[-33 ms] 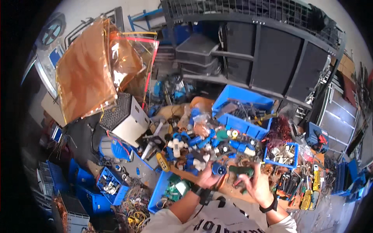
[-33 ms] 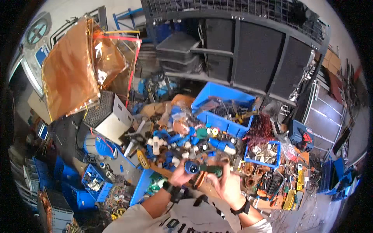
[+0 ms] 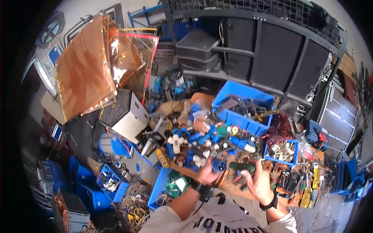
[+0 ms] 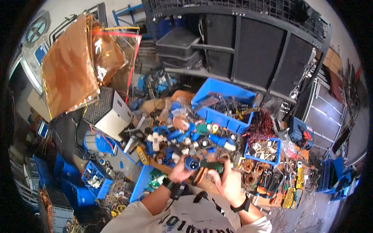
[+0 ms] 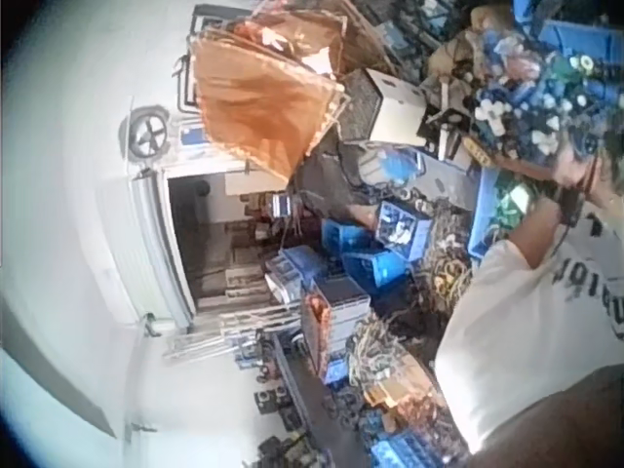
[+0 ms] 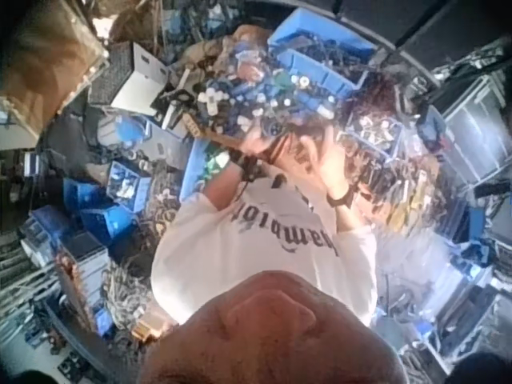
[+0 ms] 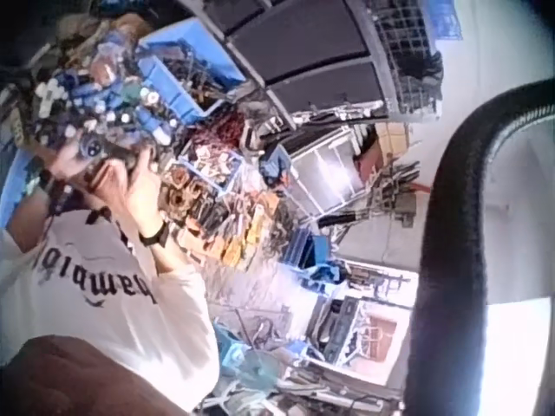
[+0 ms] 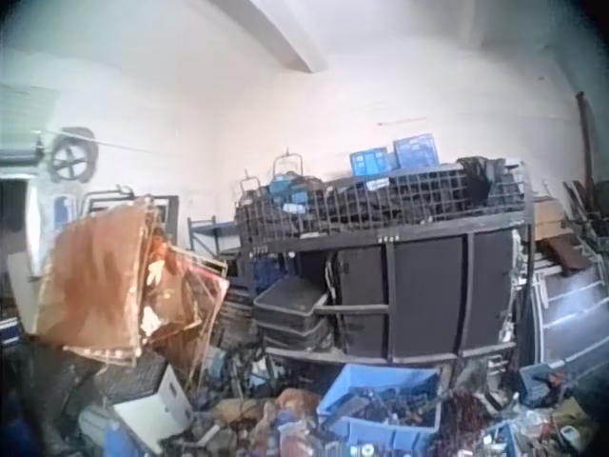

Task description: The person uses a screwdriver to manipulate the internal components of a blue electrical connector. They walk through a cluttered workshop to retrieve a second connector from a pile of wires and return to the workbench. The person then uses the screwdriver to adjust the terminals inside the second connector.

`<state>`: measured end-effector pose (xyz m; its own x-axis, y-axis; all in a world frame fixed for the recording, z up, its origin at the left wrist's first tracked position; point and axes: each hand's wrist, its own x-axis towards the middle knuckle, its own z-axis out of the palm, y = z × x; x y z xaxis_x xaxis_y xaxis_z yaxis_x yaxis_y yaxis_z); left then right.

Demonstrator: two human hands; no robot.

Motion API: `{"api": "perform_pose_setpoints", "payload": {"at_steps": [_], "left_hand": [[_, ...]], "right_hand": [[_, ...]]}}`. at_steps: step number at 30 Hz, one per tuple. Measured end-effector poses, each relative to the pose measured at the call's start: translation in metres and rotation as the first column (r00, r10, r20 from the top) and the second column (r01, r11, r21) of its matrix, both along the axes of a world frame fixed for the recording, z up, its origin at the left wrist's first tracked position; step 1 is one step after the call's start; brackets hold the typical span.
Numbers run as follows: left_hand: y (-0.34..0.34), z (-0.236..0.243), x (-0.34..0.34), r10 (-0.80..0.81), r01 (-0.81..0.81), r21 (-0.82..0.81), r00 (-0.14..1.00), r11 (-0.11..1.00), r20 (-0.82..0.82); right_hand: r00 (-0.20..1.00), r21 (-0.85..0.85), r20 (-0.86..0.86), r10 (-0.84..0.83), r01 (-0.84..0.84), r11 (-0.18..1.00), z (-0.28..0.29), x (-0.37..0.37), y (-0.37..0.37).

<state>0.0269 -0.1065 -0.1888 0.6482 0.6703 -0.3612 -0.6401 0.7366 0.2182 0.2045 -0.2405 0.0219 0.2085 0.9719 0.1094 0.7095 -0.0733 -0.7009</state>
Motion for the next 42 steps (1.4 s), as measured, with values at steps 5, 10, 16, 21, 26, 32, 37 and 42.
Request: {"api": "perform_pose_setpoints", "payload": {"at_steps": [5, 10, 16, 21, 26, 32, 37, 42], "left_hand": [[0.000, 0.012, 0.002, -0.015, 0.023, -0.072, 0.995, 0.997, 0.098], [-0.003, 0.039, 0.006, 0.082, -0.099, -0.160, 0.990, 0.982, -0.111], [-0.008, 0.047, 0.008, 0.081, -0.093, -0.164, 0.993, 0.982, -0.081], [-0.009, 0.032, 0.009, 0.114, -0.117, -0.138, 0.993, 0.984, -0.026], [-0.012, 0.032, 0.005, 0.131, -0.131, -0.189, 0.991, 0.973, -0.011], [-0.011, 0.029, 0.001, 0.109, -0.115, -0.169, 0.993, 0.979, -0.044], [-0.014, 0.032, 0.006, 0.098, -0.102, -0.172, 0.995, 0.980, -0.032], [-0.014, 0.026, 0.005, 0.089, -0.102, -0.130, 0.991, 0.986, -0.101]], "right_hand": [[1.000, 0.136, -0.004, 0.003, -0.003, 0.991, -0.012, 0.001, 0.004], [0.970, 0.239, 0.189, 0.153, -0.197, 0.951, -0.008, 0.002, 0.006], [0.981, 0.223, 0.114, 0.158, -0.180, 0.958, -0.004, 0.002, 0.008], [0.999, -0.038, -0.024, 0.041, -0.042, 0.998, 0.007, -0.003, 0.005], [0.990, 0.047, -0.009, 0.143, -0.143, 0.989, 0.003, 0.002, 0.006], [0.940, 0.223, 0.184, 0.286, -0.324, 0.920, 0.001, 0.010, 0.008], [0.993, 0.187, 0.018, 0.117, -0.119, 0.975, 0.001, 0.003, 0.001], [0.996, 0.052, -0.059, 0.061, -0.057, 0.997, -0.015, 0.005, -0.002]]}}
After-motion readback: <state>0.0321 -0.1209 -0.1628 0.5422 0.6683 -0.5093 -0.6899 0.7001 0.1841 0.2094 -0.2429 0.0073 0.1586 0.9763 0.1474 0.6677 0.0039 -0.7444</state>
